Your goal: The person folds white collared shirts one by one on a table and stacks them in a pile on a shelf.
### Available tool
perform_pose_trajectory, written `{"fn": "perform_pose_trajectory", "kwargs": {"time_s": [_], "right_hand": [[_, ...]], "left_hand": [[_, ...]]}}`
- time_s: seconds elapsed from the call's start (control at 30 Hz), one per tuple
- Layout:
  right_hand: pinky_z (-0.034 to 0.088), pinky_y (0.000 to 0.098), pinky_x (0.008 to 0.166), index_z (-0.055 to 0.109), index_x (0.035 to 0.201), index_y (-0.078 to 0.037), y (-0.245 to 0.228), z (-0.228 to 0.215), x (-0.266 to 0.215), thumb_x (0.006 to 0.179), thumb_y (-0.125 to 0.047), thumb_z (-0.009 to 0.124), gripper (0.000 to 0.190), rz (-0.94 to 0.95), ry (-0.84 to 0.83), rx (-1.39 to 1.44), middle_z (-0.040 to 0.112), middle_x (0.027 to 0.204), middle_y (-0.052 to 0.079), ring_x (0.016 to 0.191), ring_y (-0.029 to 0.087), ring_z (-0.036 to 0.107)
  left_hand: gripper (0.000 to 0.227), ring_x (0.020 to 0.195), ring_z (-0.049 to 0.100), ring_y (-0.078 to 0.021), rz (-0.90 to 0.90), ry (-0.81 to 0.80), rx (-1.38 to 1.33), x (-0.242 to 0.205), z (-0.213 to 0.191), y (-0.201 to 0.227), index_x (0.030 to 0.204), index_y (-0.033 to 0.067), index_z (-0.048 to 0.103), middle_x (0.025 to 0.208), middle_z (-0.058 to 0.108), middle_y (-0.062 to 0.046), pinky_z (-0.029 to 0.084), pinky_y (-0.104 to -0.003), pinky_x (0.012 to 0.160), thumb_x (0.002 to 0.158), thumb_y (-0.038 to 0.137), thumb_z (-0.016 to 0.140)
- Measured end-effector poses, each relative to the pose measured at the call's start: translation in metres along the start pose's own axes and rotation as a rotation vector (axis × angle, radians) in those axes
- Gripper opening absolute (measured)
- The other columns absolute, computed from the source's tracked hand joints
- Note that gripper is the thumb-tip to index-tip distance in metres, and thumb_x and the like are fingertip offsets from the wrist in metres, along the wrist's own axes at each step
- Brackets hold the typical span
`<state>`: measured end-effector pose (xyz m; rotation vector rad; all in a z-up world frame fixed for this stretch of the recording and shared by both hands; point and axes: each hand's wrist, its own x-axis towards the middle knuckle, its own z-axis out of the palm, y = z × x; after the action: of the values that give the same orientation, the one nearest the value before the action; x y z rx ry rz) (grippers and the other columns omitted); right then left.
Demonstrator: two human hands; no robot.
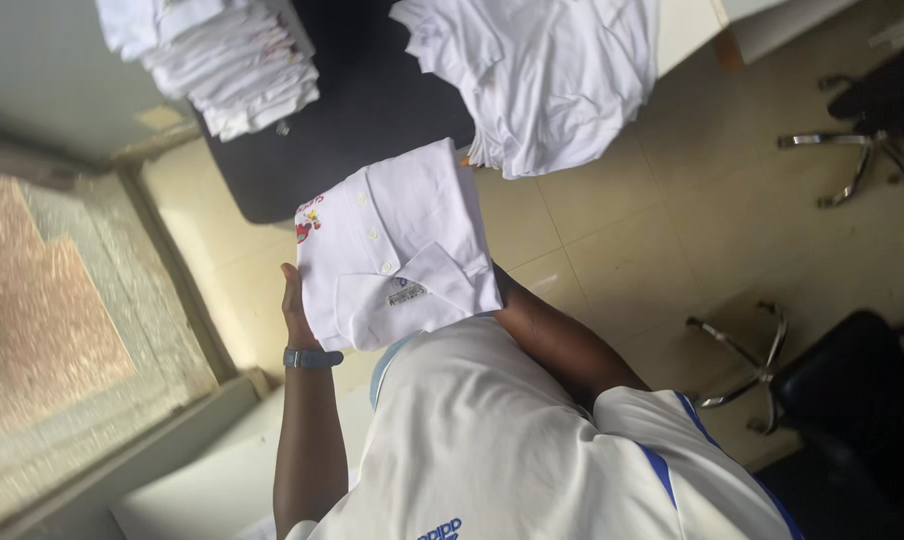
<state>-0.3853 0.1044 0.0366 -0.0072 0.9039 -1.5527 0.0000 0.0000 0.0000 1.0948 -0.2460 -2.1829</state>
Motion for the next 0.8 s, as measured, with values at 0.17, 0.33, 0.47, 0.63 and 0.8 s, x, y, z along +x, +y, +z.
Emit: {"fn": "perform_pose_trajectory", "kwargs": {"time_s": [0.17,0.33,0.47,0.63,0.8], "right_hand": [[0.047,0.0435,0.112,0.06,0.141,-0.011,-0.011,0.016,0.016,0.091,-0.05,0.064,0.064,-0.112,0.084,0.05,0.067,0.132,0.014,0.117,0.028,0.068],[0.045,0.0405,0.115,0.06,0.141,-0.012,0.007,0.045,0.081,0.093,-0.056,0.063,0.066,-0.091,0.028,0.025,0.067,0.135,0.013,0.121,0.026,0.067],[0.044,0.0381,0.117,0.061,0.142,-0.012,0.029,0.098,0.164,0.094,-0.061,0.062,0.068,0.069,-0.084,-0.06,0.066,0.138,0.011,0.123,0.024,0.066],[0.043,0.0358,0.12,0.061,0.142,-0.013,0.033,0.154,0.253,0.095,-0.066,0.061,0.071,0.156,-0.156,-0.121,0.065,0.14,0.01,0.125,0.023,0.065],[0.047,0.0407,0.113,0.063,0.135,-0.011,0.045,0.203,0.326,0.086,-0.051,0.083,0.066,0.204,-0.203,-0.196,0.069,0.131,0.01,0.116,0.021,0.067]], "left_hand": [[0.068,0.104,0.068,-0.0308,-0.084,0.014,0.115,0.024,0.044,0.037,0.146,0.0161,0.059,0.119,0.072,-0.012,0.049,-0.043,0.096,0.084,0.04,0.072],[0.07,0.106,0.066,-0.0267,-0.016,0.12,0.118,0.021,0.09,0.089,0.147,0.017,0.058,0.12,0.072,-0.01,0.045,-0.04,0.097,0.084,0.041,0.075],[0.08,0.119,0.065,-0.0335,0.091,0.098,0.199,0.023,0.125,0.128,0.156,0.0242,0.044,0.133,0.066,-0.018,0.049,-0.044,0.103,0.081,0.028,0.072],[0.079,0.114,0.07,-0.0331,0.2,0.111,0.108,0.068,0.115,0.171,0.157,0.0308,0.042,0.131,0.068,-0.017,0.055,-0.044,0.098,0.084,0.026,0.072],[0.073,0.109,0.073,-0.0338,0.31,0.203,0.033,0.106,0.101,0.211,0.157,0.0274,0.044,0.128,0.07,-0.017,0.06,-0.044,0.094,0.089,0.027,0.069]]}}
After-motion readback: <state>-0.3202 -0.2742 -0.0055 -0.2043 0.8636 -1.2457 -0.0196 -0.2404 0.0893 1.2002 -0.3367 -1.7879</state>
